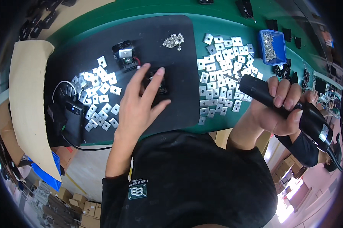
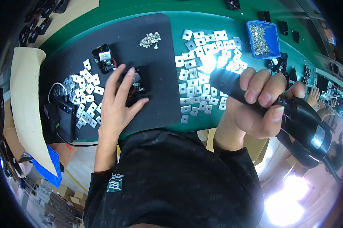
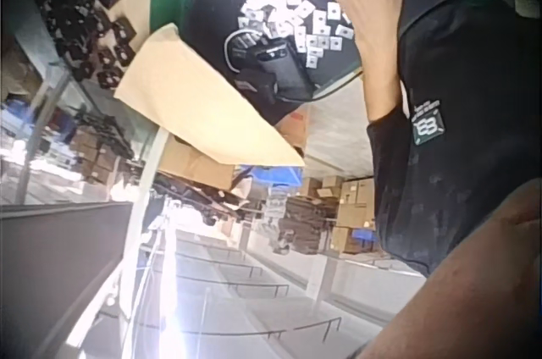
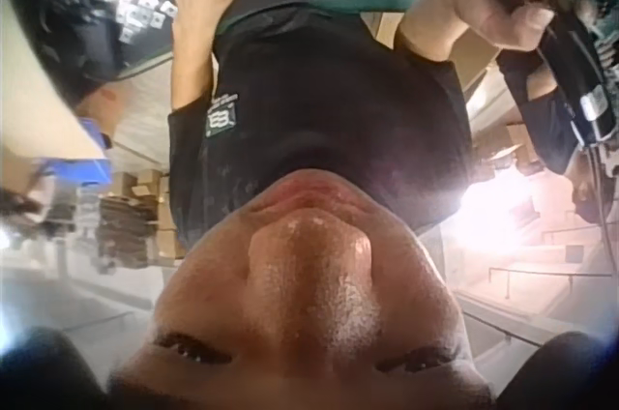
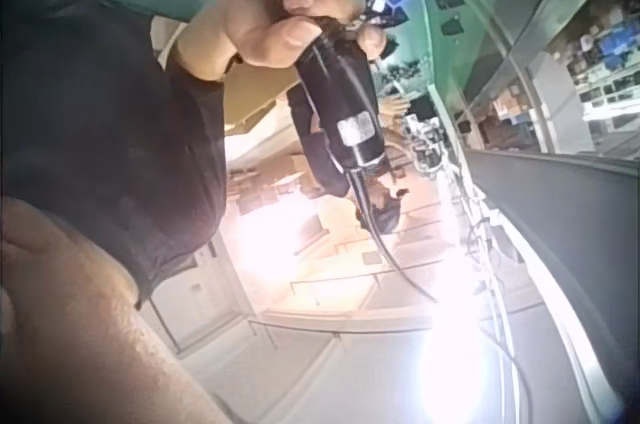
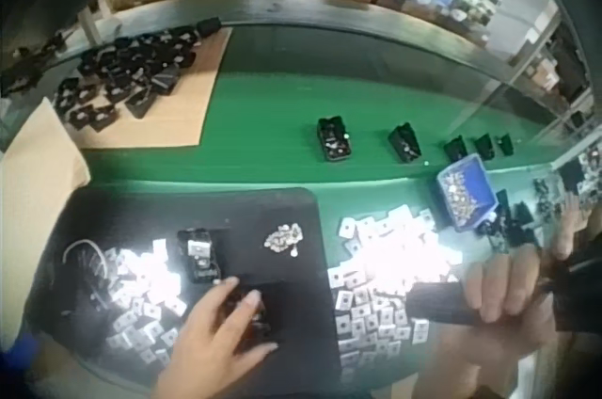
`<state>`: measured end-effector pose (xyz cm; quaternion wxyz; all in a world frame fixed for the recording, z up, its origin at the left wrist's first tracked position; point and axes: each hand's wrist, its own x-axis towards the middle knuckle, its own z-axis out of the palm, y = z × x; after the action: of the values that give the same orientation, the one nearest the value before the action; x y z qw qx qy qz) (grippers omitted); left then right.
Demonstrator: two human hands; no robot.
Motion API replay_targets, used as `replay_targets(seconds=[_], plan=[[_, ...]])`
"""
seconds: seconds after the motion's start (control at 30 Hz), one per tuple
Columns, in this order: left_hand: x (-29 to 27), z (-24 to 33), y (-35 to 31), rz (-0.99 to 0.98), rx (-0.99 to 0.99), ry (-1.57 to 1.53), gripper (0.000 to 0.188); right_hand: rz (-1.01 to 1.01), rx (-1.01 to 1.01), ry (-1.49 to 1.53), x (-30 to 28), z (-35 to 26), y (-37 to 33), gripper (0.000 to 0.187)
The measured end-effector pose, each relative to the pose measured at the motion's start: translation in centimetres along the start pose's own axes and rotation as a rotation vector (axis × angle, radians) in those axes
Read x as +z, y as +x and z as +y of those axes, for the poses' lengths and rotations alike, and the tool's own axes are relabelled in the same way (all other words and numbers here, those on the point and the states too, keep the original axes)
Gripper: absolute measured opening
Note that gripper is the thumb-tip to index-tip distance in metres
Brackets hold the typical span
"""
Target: The person uses a power screwdriver to fasten screws into small black electronic devices on a green workbench. They repeatedly pick up a device, align it, drive screws, and place the finished unit on a cardboard sheet. The person also handles small metal plates and screws from a blue tray.
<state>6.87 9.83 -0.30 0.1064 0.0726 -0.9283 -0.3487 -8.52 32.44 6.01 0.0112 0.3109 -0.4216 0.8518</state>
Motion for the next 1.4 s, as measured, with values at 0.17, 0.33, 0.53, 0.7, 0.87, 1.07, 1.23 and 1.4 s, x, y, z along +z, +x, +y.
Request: replay_targets(seconds=[0.17, 0.33, 0.53, 0.7, 0.87, 1.07, 1.23, 1.4], plan=[[-0.4, 2.1, 1.3, 0.105, 0.33, -0.065, 0.05, 0.092, 0.009, -0.082, -2.0, -0.2, -1.6, 0.042], [3.7, 3.8, 11.1, -0.075, 0.571, 0.201, 0.021, 0.147, 0.042, -0.059, -1.7, 0.3, -1.6, 0.045], [7.4, 2.1, 13.9, -0.201, 0.603, 0.277, 0.01, 0.175, 0.047, -0.096, -2.0, 0.8, -1.5, 0.046], [6.9, 1.7, 14.3, -0.143, 0.51, 0.231, 0.015, 0.245, 0.049, -0.078, -1.8, 2.4, -0.8, 0.047], [1.2, -1.0, 17.0, 0.038, 0.188, 0.177, 0.018, 0.229, 0.083, -0.103, -0.2, 5.1, 0.3, 0.048], [-2.3, -3.4, 18.5, 0.078, 0.101, 0.073, 0.018, 0.144, 0.108, -0.081, 2.3, 9.4, 0.9, 0.045], [-2.2, -3.7, 18.6, -0.011, 0.01, 0.058, 0.019, 0.163, 0.104, -0.014, 2.7, 11.7, 1.2, 0.045], [-2.1, -3.4, 20.1, -0.097, -0.062, 0.105, 0.023, 0.192, 0.145, 0.028, 2.4, 12.0, 1.4, 0.045]])
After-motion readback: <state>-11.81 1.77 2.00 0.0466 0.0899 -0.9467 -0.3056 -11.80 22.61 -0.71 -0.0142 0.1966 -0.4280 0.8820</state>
